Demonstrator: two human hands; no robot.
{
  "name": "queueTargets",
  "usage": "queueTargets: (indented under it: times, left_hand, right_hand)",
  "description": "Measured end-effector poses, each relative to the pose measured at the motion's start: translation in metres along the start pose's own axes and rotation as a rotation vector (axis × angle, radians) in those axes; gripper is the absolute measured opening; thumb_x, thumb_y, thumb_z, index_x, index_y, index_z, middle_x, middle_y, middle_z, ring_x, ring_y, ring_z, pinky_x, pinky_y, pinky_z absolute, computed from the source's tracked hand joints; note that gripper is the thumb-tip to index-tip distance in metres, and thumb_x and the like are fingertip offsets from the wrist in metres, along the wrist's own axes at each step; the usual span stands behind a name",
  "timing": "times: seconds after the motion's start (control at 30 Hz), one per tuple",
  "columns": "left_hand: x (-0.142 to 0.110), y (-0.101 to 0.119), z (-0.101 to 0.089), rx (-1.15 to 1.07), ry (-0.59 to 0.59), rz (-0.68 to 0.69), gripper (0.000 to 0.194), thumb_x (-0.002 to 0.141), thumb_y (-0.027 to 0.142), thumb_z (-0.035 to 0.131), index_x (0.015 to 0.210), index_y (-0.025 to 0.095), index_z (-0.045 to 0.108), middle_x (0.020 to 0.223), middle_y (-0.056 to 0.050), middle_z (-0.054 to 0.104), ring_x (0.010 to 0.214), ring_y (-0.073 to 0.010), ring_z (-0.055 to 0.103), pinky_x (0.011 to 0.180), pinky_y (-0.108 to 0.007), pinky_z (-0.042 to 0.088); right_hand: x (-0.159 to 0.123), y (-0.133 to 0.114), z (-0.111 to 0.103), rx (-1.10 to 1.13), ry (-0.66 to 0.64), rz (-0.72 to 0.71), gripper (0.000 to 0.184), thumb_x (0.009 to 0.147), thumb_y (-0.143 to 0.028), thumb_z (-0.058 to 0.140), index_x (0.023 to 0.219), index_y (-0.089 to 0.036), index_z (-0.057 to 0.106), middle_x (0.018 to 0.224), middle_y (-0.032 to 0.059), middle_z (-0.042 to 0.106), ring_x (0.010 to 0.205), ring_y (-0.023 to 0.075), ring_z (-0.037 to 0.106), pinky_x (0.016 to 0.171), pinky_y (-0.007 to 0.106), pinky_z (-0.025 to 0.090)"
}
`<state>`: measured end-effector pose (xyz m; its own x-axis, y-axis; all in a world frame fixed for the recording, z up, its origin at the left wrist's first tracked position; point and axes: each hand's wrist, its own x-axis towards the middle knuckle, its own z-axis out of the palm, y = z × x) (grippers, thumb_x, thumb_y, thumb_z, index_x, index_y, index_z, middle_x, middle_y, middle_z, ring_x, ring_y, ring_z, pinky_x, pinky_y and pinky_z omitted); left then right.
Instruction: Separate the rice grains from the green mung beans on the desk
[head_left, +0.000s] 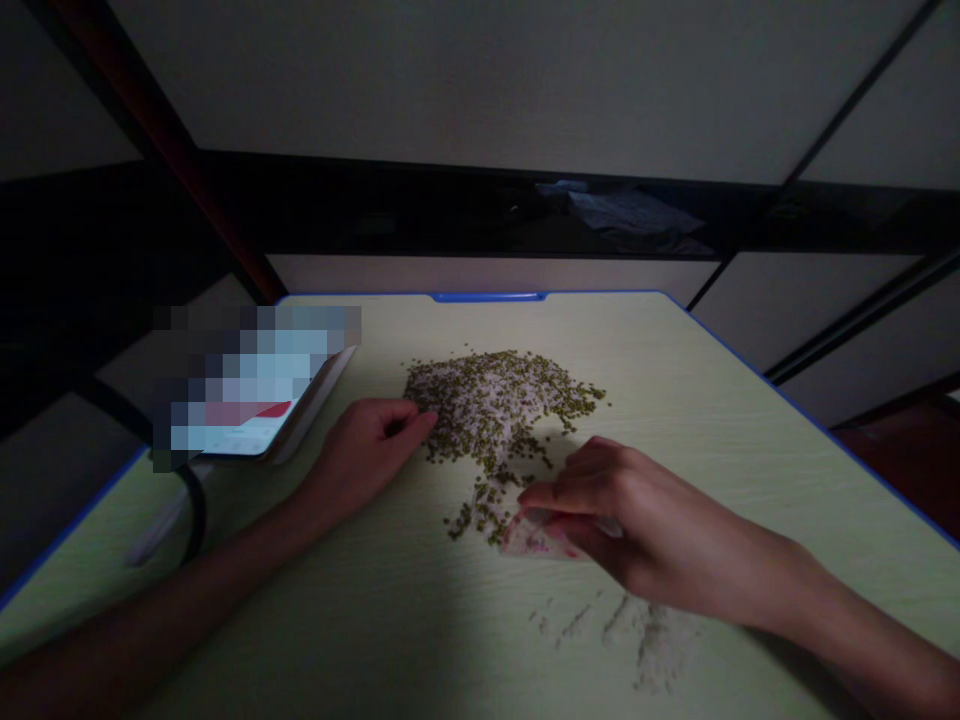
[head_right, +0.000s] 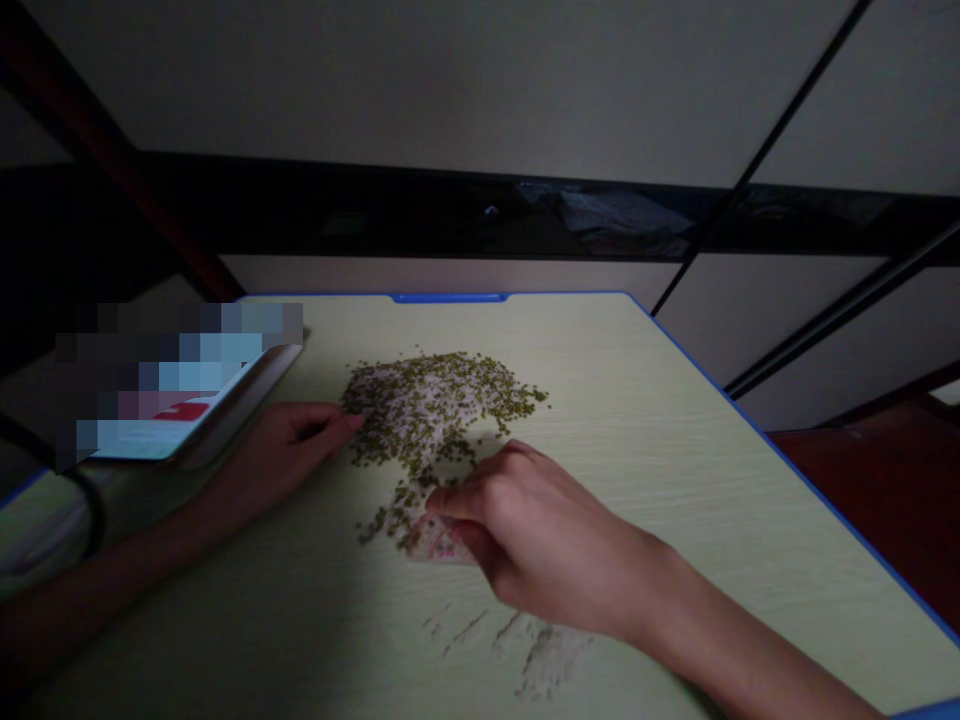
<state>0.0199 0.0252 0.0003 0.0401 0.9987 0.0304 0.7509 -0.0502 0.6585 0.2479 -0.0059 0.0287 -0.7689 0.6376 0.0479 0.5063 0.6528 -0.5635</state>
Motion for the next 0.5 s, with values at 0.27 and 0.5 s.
queueTargets:
  times: [0.27, 0.5]
  left_hand:
    - [-0.0013, 0.0005, 0.0004, -0.002, 0.006, -0.003, 0.036, 0.071, 0.04, 0.042, 0.043, 0.02, 0.029, 0.044, 0.007, 0.025, 0.044, -0.0082, 0.028, 0.042, -0.021, 0.021]
    - [-0.0005, -0.0008, 0.0006, -0.003, 0.011, -0.006, 0.036, 0.071, 0.039, 0.043, 0.043, 0.02, 0.03, 0.044, 0.007, 0.027, 0.044, -0.008, 0.029, 0.043, -0.021, 0.022]
  right_hand:
    - [-0.0007, 0.0081, -0.0036, 0.003, 0.039, 0.036, 0.027, 0.073, -0.005, 0.044, 0.083, -0.017, 0.066, 0.069, 0.0042, 0.061, 0.065, 0.0142, 0.053, 0.056, 0.027, 0.032]
    - [0.0002, 0.0047, 0.0007, -0.012, 0.051, 0.044, 0.03, 0.072, -0.004, 0.044, 0.088, -0.017, 0.065, 0.071, 0.0043, 0.063, 0.066, 0.0147, 0.055, 0.055, 0.027, 0.033]
